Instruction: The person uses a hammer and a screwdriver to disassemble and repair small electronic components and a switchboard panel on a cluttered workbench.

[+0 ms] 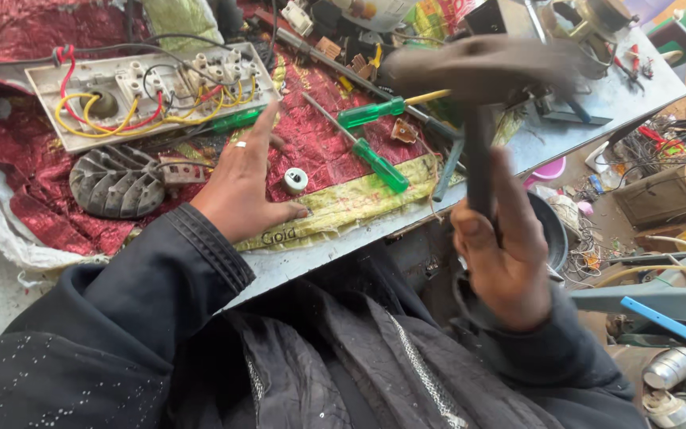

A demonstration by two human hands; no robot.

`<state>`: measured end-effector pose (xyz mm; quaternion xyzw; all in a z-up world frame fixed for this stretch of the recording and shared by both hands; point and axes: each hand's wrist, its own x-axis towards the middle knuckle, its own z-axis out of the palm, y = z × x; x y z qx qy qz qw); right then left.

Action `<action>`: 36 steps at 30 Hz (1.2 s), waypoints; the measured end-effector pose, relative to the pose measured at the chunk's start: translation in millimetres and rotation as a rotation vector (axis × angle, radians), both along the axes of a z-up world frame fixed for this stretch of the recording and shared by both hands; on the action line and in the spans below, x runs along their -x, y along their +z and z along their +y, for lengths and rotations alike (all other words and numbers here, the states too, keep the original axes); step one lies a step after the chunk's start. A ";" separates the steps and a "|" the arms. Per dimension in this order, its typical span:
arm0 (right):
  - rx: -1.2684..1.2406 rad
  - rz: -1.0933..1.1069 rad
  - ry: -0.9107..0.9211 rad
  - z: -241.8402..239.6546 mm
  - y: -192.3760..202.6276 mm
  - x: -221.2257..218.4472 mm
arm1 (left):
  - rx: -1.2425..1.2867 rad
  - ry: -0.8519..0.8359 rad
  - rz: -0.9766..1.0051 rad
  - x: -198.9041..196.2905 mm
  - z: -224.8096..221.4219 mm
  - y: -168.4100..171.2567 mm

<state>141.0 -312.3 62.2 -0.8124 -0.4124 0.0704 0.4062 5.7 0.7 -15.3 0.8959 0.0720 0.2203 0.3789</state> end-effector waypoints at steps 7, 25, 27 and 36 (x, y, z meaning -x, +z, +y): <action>0.380 -0.214 0.332 56.2 8.8 7.1 | 0.004 0.010 0.065 3.0 -2.4 7.0; 0.044 -0.258 0.027 2.5 38.2 19.9 | -0.026 -0.008 -0.084 0.8 1.2 -3.0; 0.130 -0.259 0.107 20.7 3.6 16.6 | -0.008 -0.007 -0.086 -0.6 3.2 -8.3; 0.265 -0.246 0.238 60.2 9.6 1.2 | -0.104 -0.053 -0.169 3.2 -5.5 3.1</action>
